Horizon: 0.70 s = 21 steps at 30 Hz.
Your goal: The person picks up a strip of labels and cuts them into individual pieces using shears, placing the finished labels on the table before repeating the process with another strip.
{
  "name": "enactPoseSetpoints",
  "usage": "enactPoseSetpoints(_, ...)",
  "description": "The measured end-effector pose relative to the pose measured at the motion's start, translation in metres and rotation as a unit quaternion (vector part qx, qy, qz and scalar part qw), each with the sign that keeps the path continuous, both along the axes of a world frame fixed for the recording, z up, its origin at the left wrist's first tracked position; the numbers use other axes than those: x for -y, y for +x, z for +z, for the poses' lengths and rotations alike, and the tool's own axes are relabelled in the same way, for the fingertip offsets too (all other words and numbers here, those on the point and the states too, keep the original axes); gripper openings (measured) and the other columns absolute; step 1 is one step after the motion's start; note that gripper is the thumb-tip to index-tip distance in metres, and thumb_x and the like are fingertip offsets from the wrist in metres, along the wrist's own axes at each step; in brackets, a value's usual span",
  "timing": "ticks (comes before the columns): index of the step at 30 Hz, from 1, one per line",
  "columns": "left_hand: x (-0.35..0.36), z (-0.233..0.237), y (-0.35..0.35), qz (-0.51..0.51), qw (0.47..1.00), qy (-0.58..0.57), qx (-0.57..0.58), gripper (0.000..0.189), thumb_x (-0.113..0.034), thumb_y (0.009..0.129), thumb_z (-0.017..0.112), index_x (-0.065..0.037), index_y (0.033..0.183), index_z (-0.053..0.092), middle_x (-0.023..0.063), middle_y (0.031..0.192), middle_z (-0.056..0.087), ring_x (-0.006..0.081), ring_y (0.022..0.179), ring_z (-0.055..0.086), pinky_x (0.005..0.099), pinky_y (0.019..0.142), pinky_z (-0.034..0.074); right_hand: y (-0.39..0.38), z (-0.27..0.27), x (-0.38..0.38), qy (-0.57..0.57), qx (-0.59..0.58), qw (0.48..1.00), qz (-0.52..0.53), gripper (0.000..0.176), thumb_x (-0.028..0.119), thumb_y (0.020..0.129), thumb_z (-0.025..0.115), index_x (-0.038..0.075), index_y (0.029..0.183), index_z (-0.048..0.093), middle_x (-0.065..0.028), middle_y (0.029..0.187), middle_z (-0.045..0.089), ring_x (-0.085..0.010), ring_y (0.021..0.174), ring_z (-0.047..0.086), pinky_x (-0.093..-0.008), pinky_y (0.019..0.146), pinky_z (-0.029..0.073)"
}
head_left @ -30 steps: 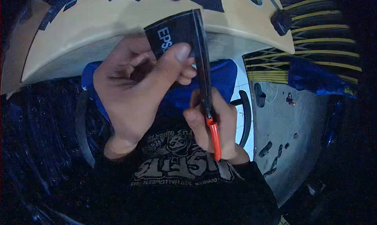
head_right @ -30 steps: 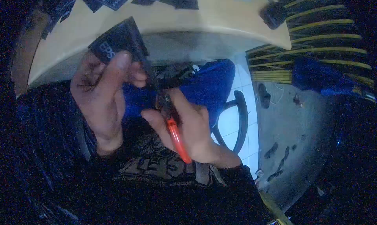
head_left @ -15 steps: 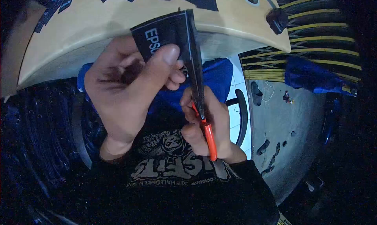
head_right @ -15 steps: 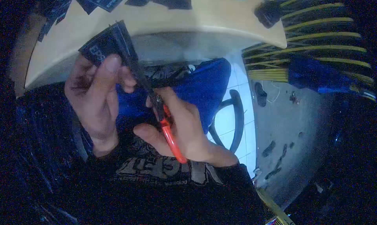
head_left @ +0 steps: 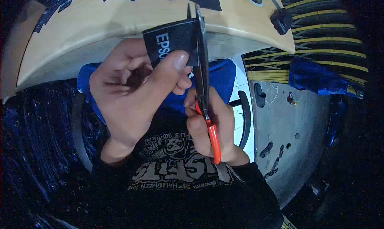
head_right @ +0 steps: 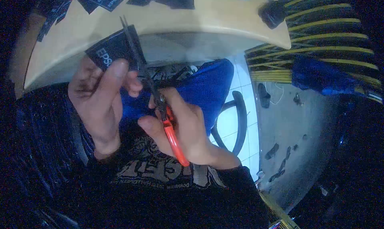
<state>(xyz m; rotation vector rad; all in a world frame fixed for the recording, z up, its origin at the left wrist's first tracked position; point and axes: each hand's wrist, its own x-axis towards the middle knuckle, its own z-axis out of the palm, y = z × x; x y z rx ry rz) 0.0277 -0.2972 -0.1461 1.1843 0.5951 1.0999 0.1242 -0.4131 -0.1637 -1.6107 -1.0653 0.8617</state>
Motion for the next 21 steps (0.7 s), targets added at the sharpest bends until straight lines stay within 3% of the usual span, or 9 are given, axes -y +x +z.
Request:
enactPoseSetpoints(13,0.001,0.002,0.001,0.007,0.999,-0.033,-0.01,0.019,-0.004,0.083,0.06,0.005,0.1,0.057,0.0121,0.074,0.063,0.0153,0.054,0.058,0.0249,0.047,0.045,-0.003,0.007,-0.002,-0.041,0.025,0.999,-0.01,0.036,0.027,0.078,0.073,0.004,0.095,0.051,-0.0088,0.06,0.053,-0.0176,0.05,0.054,-0.0279,0.05,0.044)
enactPoseSetpoints(21,0.001,-0.002,0.002,0.014,0.999,-0.036,-0.008,0.019,-0.004,0.083,0.06,0.004,0.101,0.058,0.0121,0.074,0.064,0.015,0.053,0.058,0.0242,0.047,0.045,-0.006,0.007,-0.003,-0.05,0.084,0.995,-0.02,0.037,0.028,0.077,0.074,0.003,0.094,0.051,-0.0113,0.062,0.055,-0.0247,0.051,0.058,-0.0317,0.049,0.045)
